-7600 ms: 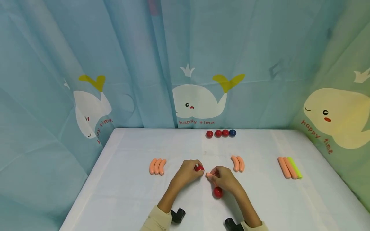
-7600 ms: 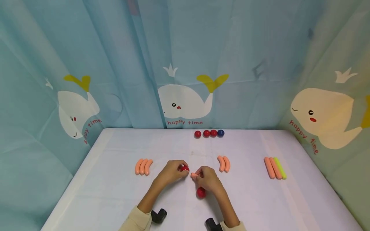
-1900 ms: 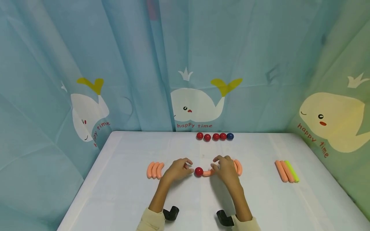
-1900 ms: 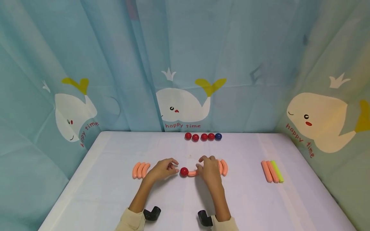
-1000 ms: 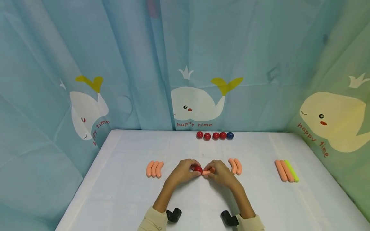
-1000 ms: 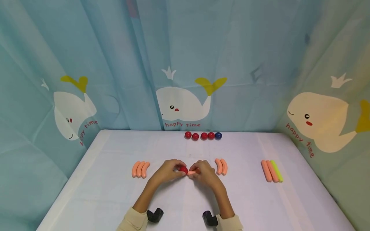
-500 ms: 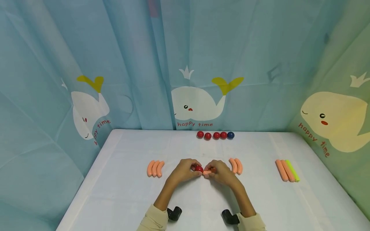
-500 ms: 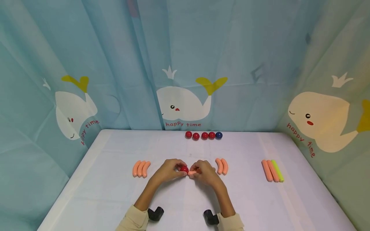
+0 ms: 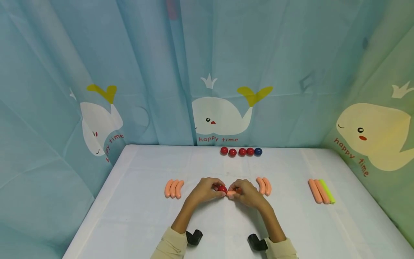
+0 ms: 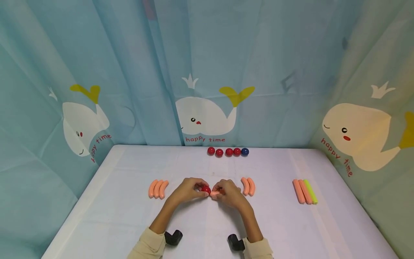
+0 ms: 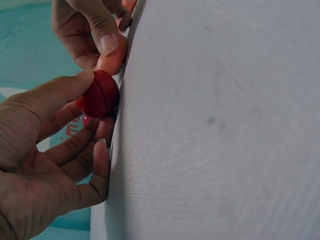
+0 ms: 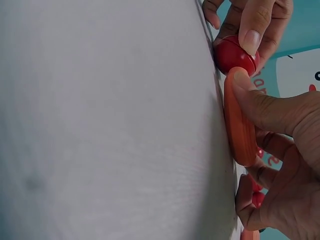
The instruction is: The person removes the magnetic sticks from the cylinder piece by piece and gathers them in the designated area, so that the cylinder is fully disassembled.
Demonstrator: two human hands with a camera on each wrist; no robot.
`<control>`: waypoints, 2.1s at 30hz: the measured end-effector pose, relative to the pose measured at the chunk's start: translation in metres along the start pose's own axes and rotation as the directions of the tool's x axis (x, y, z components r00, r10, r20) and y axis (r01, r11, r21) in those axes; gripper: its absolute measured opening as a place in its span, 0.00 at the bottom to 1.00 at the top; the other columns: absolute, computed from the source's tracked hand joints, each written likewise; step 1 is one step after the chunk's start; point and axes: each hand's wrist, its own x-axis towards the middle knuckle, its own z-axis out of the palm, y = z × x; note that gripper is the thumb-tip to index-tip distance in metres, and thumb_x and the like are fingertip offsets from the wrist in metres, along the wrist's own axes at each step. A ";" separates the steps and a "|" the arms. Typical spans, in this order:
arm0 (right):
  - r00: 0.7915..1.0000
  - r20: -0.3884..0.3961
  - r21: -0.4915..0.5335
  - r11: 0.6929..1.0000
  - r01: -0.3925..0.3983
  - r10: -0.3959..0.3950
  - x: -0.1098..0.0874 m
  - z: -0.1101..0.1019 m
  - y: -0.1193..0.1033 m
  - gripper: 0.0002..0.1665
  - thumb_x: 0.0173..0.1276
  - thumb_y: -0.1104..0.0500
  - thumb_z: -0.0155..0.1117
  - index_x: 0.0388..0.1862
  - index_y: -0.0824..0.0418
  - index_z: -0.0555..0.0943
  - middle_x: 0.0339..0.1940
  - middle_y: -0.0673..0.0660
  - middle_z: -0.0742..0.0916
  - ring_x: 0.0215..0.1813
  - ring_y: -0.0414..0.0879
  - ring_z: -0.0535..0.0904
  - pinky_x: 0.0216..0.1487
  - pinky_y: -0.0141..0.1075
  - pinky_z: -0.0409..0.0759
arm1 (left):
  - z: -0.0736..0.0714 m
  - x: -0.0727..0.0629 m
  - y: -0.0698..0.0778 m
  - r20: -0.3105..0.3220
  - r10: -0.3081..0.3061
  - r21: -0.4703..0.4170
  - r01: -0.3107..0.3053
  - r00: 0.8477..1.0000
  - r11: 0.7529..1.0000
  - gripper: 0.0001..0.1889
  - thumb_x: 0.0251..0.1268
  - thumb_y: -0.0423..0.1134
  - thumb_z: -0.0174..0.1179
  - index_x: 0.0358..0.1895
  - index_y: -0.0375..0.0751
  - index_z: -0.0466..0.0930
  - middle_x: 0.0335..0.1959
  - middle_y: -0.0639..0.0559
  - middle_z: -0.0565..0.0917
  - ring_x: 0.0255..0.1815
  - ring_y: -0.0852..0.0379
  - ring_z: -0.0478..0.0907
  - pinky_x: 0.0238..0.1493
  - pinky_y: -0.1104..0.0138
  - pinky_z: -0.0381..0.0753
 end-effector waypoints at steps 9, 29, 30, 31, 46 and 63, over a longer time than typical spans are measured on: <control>1.000 -0.001 -0.001 1.000 0.004 -0.004 -0.004 -0.004 0.000 0.04 0.61 0.62 0.71 0.34 0.59 0.84 0.32 0.50 0.84 0.36 0.38 0.74 0.39 0.30 0.73 | -0.011 -0.003 -0.012 -0.036 -0.021 -0.092 0.017 0.999 0.996 0.12 0.58 0.42 0.70 0.44 0.44 0.86 0.38 0.53 0.86 0.40 0.61 0.81 0.44 0.70 0.79; 0.999 0.031 0.073 0.996 -0.044 0.041 -0.006 -0.007 0.001 0.07 0.61 0.61 0.72 0.36 0.60 0.83 0.33 0.51 0.83 0.35 0.38 0.72 0.37 0.28 0.71 | -0.011 0.017 -0.011 -0.100 -0.191 -0.129 0.177 0.977 0.976 0.16 0.64 0.44 0.65 0.47 0.35 0.84 0.36 0.48 0.85 0.29 0.63 0.77 0.29 0.72 0.77; 0.999 0.030 0.073 0.996 -0.044 0.042 -0.005 -0.007 0.001 0.07 0.61 0.61 0.72 0.35 0.60 0.83 0.33 0.51 0.83 0.35 0.38 0.71 0.37 0.28 0.71 | -0.011 0.020 -0.011 -0.124 -0.194 -0.119 0.180 0.973 0.976 0.16 0.64 0.44 0.65 0.47 0.35 0.84 0.35 0.48 0.85 0.30 0.63 0.77 0.30 0.72 0.77; 0.999 0.027 0.074 0.996 -0.043 0.041 -0.005 -0.007 0.001 0.07 0.61 0.61 0.72 0.35 0.60 0.83 0.32 0.51 0.83 0.34 0.37 0.71 0.36 0.28 0.71 | -0.011 0.023 -0.012 -0.150 -0.203 -0.111 0.188 0.967 0.976 0.16 0.64 0.45 0.65 0.47 0.35 0.84 0.35 0.48 0.85 0.30 0.62 0.77 0.31 0.71 0.77; 0.998 0.013 0.100 0.993 -0.060 0.059 -0.003 -0.005 0.005 0.06 0.61 0.60 0.71 0.35 0.59 0.83 0.32 0.50 0.83 0.34 0.38 0.71 0.37 0.29 0.72 | -0.008 0.085 -0.029 -0.398 -0.220 -0.142 0.178 0.891 0.974 0.12 0.61 0.38 0.67 0.45 0.37 0.83 0.36 0.45 0.83 0.33 0.59 0.76 0.36 0.69 0.77; 0.998 0.016 0.132 0.989 -0.061 0.059 -0.002 -0.004 0.001 0.06 0.61 0.62 0.71 0.36 0.61 0.83 0.34 0.52 0.84 0.37 0.40 0.73 0.39 0.29 0.73 | -0.012 0.123 -0.024 -0.516 -0.306 -0.207 0.230 0.800 0.951 0.18 0.60 0.32 0.67 0.54 0.32 0.81 0.47 0.36 0.82 0.48 0.45 0.79 0.54 0.57 0.81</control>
